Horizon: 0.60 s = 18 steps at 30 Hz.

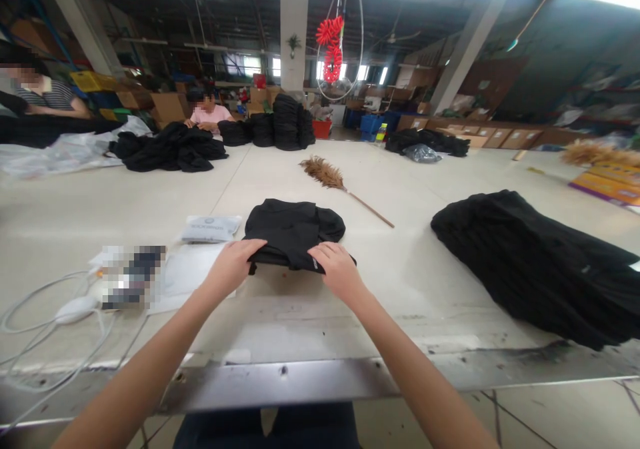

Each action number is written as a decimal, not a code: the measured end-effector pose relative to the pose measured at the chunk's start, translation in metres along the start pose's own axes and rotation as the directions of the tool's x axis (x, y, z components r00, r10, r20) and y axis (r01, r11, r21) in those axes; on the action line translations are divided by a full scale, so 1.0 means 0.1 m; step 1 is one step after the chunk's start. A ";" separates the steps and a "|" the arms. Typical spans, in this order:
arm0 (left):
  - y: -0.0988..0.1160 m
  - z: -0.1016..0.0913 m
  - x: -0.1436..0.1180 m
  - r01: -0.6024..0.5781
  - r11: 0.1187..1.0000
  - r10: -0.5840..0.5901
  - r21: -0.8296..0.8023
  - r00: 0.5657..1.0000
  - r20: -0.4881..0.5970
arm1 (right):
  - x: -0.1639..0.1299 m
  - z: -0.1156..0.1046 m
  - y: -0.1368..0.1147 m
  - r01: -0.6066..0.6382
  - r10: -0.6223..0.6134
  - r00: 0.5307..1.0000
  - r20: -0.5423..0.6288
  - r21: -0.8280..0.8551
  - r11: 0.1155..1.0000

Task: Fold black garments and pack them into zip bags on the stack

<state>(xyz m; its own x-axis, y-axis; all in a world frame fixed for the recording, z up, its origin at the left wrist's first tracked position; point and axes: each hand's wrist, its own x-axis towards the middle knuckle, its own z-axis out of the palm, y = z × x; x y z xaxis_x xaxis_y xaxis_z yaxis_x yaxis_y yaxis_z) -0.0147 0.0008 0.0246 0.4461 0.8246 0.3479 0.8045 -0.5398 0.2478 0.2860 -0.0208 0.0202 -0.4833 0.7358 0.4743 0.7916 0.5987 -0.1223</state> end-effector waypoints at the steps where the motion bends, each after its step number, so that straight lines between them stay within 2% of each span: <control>1: 0.02 -0.04 -0.15 -0.028 1.000 0.028 0.000 1.000 0.003 | -0.11 -0.08 -0.07 0.011 -0.012 0.999 0.038 0.017 1.000; 3: 0.09 -0.06 -0.48 -0.035 0.999 0.036 -0.024 0.997 0.069 | -0.37 -0.16 -0.20 -0.011 0.002 0.989 0.149 0.061 0.998; 5: 0.16 -0.03 -0.78 0.017 0.996 0.001 -0.087 0.978 0.210 | -0.64 -0.16 -0.30 -0.076 0.046 0.963 0.265 0.105 0.992; 8: 0.27 -0.03 -1.02 0.099 0.974 -0.022 -0.205 0.937 0.348 | -0.93 -0.16 -0.34 -0.246 0.172 0.916 0.362 0.170 0.954; 11: 0.31 -0.11 -0.97 0.167 0.918 -0.021 -0.360 0.926 0.376 | -0.98 -0.24 -0.26 -0.426 0.295 0.851 0.434 0.243 0.871; 14: 0.21 -0.11 -0.75 0.236 0.861 -0.078 -0.451 0.937 0.341 | -0.81 -0.35 -0.06 -0.499 0.300 0.792 0.532 0.281 0.820; 16: 0.10 -0.02 -0.60 0.270 0.841 -0.142 -0.469 0.946 0.291 | -0.64 -0.35 0.09 -0.483 0.287 0.800 0.527 0.282 0.829; 18: -0.02 0.11 -0.46 0.285 0.839 -0.190 -0.464 0.952 0.241 | -0.50 -0.26 0.22 -0.460 0.309 0.832 0.462 0.261 0.849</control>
<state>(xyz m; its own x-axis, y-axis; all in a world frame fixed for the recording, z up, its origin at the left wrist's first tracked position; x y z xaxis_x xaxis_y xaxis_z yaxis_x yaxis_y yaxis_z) -0.0328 -0.0341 -0.0016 0.3660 0.9282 0.0664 0.6197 -0.2963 0.7267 0.3374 -0.0531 0.0168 -0.3301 0.9428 -0.0460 0.7967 0.2522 -0.5493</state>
